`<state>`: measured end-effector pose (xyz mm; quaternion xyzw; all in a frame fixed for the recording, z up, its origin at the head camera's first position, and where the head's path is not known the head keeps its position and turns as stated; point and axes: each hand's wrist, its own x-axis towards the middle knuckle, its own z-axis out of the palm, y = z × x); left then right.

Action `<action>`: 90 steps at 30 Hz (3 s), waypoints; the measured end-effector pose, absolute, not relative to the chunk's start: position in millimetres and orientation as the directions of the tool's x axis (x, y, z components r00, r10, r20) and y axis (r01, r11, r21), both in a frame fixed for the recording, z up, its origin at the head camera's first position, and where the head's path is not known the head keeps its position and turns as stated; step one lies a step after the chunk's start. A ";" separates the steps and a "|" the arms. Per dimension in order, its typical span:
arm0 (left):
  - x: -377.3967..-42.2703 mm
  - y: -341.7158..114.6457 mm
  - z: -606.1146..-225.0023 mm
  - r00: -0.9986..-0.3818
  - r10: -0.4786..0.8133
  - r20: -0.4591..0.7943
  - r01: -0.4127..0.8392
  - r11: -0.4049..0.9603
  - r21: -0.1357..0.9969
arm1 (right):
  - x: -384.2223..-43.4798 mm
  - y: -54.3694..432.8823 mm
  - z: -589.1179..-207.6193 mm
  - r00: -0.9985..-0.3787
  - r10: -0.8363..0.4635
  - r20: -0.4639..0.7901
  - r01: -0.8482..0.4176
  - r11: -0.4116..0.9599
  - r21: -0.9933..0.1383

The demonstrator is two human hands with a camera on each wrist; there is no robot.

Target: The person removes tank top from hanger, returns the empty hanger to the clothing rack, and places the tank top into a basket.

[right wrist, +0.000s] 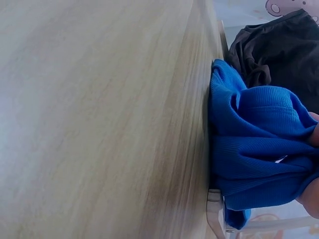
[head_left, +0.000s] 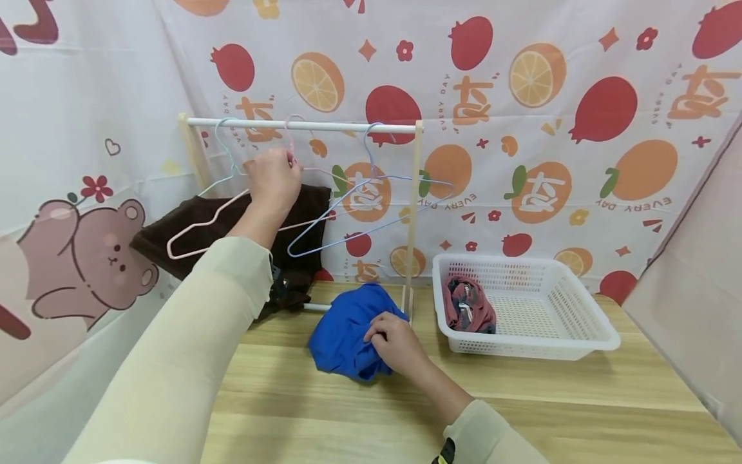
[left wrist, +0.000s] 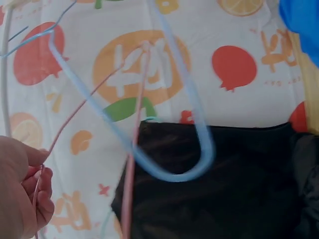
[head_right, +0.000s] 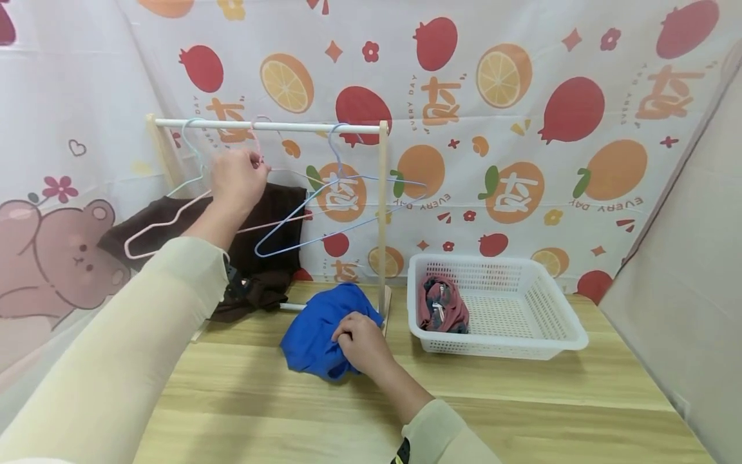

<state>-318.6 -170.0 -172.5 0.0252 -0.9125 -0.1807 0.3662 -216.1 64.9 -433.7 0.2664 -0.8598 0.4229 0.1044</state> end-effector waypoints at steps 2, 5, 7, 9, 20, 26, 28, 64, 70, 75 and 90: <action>-319.4 -170.9 -178.2 -0.747 -0.167 0.644 0.082 0.937 0.339 | -217.7 63.3 -431.6 -0.840 -0.363 0.403 -0.541 0.498 -0.678; -319.7 -171.6 -182.6 -0.740 -0.143 0.658 0.091 0.947 0.308 | -221.4 62.0 -426.7 -0.845 -0.346 0.407 -0.533 0.487 -0.692; -318.8 -171.8 -183.7 -0.726 -0.121 0.677 0.096 0.957 0.274 | -224.6 61.5 -423.0 -0.844 -0.338 0.417 -0.535 0.478 -0.697; -317.3 -172.0 -185.8 -0.697 -0.092 0.711 0.118 0.964 0.240 | -227.9 61.5 -419.2 -0.849 -0.323 0.419 -0.528 0.464 -0.712; -254.8 -135.4 -227.3 -0.089 0.214 0.973 0.668 0.737 -0.101 | -243.4 71.5 -390.1 -0.893 -0.148 0.424 -0.449 0.338 -0.827; -228.5 -122.3 -293.1 -0.326 0.384 0.864 0.857 0.506 0.099 | -252.0 77.2 -359.1 -0.915 -0.073 0.398 -0.404 0.179 -0.897; -228.5 -122.7 -318.8 -0.508 0.394 0.766 0.821 0.492 0.291 | -253.5 77.2 -349.3 -0.924 -0.074 0.376 -0.382 0.119 -0.916; -286.8 -76.4 -432.4 -0.867 0.087 0.491 0.467 0.484 0.740 | -214.6 75.6 -280.8 -0.863 -0.261 0.433 -0.138 -0.702 -0.699; -288.4 -101.9 -417.7 -0.896 -0.079 0.438 0.384 0.357 0.851 | -221.4 99.6 -293.6 -0.913 -0.077 0.402 -0.231 -0.714 -0.661; -289.6 -109.7 -396.2 -0.868 -0.212 0.449 0.384 0.287 0.877 | -227.1 108.2 -317.1 -0.944 0.043 0.328 -0.277 -0.645 -0.712; -275.5 -89.0 -336.0 -0.777 -0.084 0.624 0.532 0.441 0.722 | -239.0 96.1 -407.5 -0.967 -0.003 0.255 -0.243 0.311 -0.919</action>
